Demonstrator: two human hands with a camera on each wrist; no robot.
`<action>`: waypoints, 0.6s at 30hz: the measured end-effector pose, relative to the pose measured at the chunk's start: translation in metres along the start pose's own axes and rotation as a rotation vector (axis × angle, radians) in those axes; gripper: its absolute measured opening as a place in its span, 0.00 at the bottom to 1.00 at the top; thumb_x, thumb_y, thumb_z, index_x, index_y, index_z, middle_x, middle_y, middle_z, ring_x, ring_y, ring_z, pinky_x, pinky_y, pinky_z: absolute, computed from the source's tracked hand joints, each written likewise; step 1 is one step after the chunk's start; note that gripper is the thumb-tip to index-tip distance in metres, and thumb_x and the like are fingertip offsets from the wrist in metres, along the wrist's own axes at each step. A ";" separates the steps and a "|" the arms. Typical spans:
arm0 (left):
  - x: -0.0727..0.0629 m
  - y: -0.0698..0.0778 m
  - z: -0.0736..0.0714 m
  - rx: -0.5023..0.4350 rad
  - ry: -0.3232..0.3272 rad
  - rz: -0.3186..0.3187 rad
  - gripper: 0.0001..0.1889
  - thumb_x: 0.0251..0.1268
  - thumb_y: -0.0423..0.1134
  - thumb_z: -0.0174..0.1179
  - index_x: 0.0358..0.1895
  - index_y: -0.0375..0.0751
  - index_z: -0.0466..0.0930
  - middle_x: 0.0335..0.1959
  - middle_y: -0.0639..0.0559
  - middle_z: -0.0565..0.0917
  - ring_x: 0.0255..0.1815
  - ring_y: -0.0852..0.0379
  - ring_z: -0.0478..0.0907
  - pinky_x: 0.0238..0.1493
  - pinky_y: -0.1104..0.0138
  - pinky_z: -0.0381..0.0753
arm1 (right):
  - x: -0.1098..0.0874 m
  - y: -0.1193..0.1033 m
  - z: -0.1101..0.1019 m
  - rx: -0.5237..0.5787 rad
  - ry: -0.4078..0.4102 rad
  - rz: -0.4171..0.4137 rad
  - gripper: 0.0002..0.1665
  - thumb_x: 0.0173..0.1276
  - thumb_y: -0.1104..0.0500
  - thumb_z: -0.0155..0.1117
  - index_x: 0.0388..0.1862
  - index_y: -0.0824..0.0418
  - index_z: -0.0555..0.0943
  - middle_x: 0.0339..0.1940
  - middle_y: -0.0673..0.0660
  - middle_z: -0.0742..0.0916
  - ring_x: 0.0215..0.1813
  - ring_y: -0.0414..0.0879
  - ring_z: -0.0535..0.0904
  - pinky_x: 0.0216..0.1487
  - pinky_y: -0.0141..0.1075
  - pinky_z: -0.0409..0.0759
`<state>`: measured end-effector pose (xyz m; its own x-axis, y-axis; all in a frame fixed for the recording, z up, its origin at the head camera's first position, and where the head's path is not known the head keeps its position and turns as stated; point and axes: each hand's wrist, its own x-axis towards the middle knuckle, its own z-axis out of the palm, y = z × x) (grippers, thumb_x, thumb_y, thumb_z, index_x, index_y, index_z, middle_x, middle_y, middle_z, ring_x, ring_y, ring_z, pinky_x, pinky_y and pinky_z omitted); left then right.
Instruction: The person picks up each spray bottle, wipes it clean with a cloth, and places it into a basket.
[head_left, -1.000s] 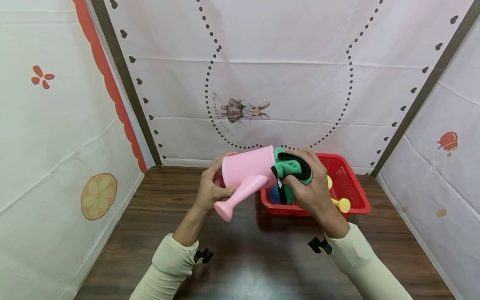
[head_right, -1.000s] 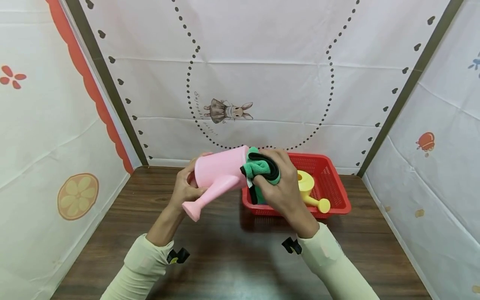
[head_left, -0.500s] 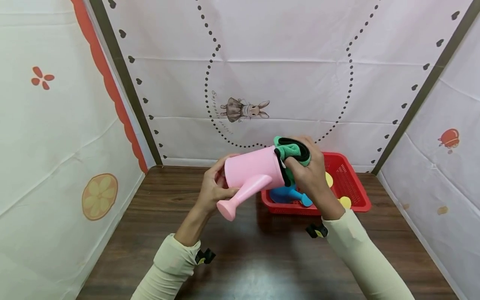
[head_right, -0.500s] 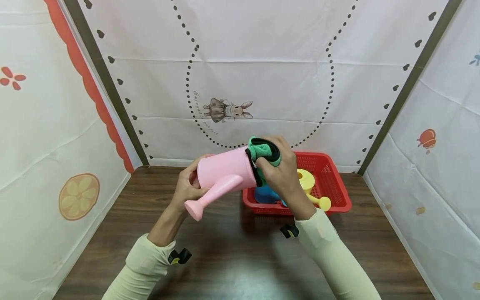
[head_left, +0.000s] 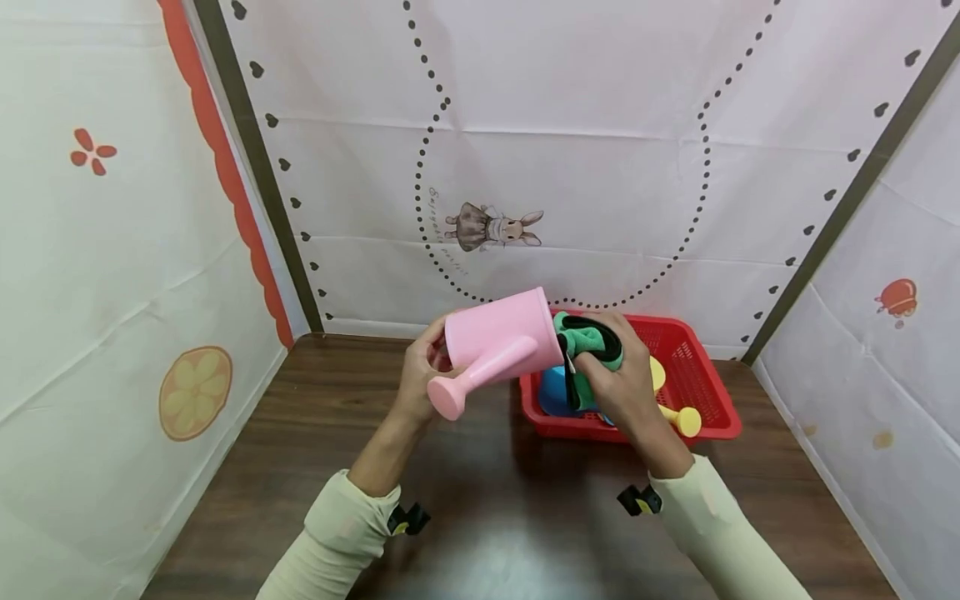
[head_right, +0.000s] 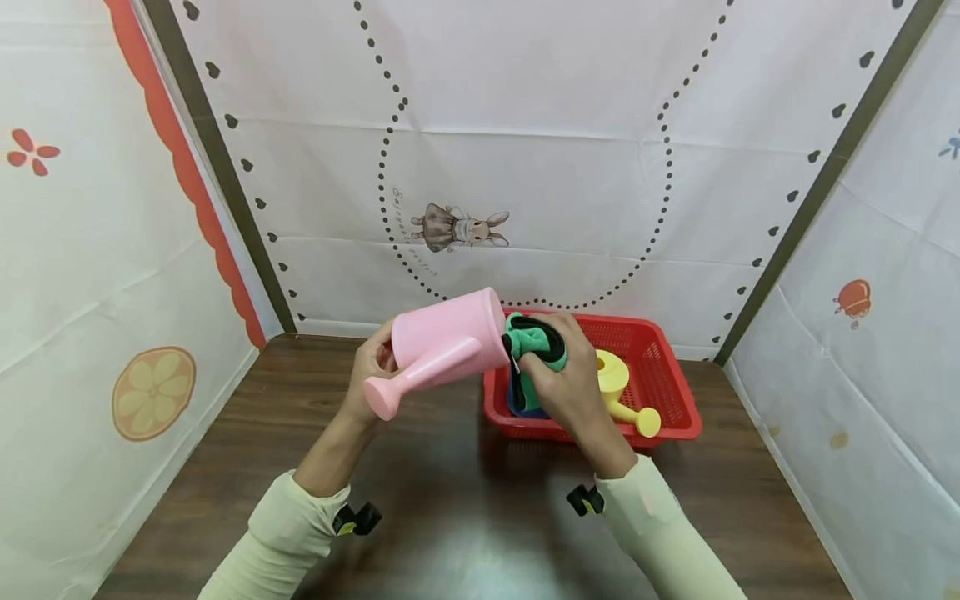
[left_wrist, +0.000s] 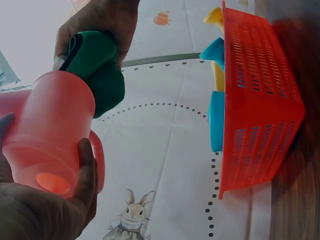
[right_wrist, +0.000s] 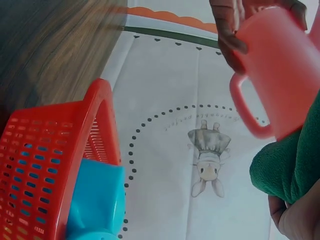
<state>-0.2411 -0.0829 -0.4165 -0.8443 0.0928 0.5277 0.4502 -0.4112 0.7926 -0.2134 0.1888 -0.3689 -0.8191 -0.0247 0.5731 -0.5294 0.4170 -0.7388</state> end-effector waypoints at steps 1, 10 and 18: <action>-0.001 0.000 0.000 0.005 -0.003 0.000 0.43 0.60 0.26 0.74 0.79 0.17 0.67 0.59 0.59 0.88 0.57 0.62 0.83 0.59 0.72 0.86 | -0.002 -0.001 0.000 -0.001 0.001 -0.011 0.30 0.66 0.64 0.71 0.69 0.62 0.85 0.63 0.59 0.87 0.57 0.48 0.81 0.50 0.26 0.86; -0.001 -0.004 -0.003 0.024 -0.148 0.065 0.61 0.51 0.56 0.88 0.89 0.43 0.66 0.61 0.57 0.89 0.58 0.60 0.85 0.54 0.70 0.90 | -0.007 -0.015 -0.002 0.046 0.048 -0.112 0.28 0.65 0.70 0.69 0.66 0.66 0.87 0.62 0.61 0.87 0.57 0.43 0.81 0.51 0.25 0.85; -0.003 -0.003 -0.001 0.035 -0.195 0.072 0.58 0.58 0.58 0.84 0.89 0.43 0.66 0.57 0.60 0.87 0.54 0.62 0.80 0.54 0.72 0.84 | 0.009 -0.026 -0.002 0.117 0.093 -0.175 0.26 0.64 0.70 0.67 0.62 0.70 0.87 0.56 0.50 0.87 0.56 0.45 0.82 0.50 0.27 0.86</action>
<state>-0.2403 -0.0827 -0.4204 -0.7389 0.2399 0.6296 0.5198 -0.3916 0.7592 -0.2061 0.1791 -0.3438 -0.6917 -0.0012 0.7222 -0.6879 0.3055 -0.6584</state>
